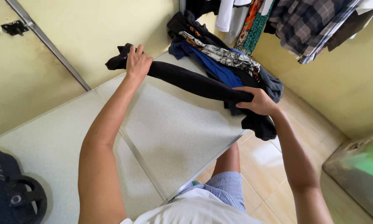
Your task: The person takes items of clothing out of a suitcase, spreads them out on a table, and stacks them together.
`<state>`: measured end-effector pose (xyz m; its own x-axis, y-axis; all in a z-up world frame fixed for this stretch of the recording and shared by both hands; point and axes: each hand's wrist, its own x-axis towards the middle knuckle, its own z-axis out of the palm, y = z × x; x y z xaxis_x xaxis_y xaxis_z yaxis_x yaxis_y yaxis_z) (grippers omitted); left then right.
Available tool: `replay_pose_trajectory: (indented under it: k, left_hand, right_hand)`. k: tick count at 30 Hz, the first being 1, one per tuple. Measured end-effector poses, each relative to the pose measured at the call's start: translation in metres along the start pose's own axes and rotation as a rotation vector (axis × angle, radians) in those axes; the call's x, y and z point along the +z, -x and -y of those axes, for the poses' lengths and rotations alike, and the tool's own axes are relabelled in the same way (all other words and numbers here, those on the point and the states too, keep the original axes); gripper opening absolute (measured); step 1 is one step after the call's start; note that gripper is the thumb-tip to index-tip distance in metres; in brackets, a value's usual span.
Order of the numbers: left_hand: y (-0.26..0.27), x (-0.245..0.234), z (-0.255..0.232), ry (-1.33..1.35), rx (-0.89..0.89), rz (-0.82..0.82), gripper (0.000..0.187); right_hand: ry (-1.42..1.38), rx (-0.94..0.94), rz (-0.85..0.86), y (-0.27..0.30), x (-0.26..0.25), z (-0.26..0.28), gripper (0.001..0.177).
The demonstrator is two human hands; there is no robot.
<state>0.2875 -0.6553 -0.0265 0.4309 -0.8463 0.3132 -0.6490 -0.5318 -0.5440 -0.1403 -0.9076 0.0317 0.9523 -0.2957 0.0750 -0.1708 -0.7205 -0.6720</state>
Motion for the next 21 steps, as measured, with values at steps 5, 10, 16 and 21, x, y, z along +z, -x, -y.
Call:
replay_pose_trajectory:
  k: [5, 10, 16, 21]
  left_hand:
    - [-0.056, 0.013, -0.008, 0.089, -0.143, -0.053, 0.014]
    - [-0.121, 0.041, -0.016, 0.096, -0.17, -0.013, 0.01]
    - [-0.157, 0.024, -0.023, 0.229, -0.151, -0.143, 0.013]
    - [-0.184, 0.02, -0.036, 0.289, -0.147, -0.17, 0.015]
  right_hand:
    - [0.045, -0.005, -0.001, -0.009, -0.019, 0.007, 0.066]
    - [0.113, 0.028, 0.022, -0.019, -0.041, 0.011, 0.07]
    - [0.138, 0.061, 0.013, -0.026, -0.064, 0.003, 0.075]
    - [0.108, 0.065, -0.001, -0.028, -0.08, -0.004, 0.075]
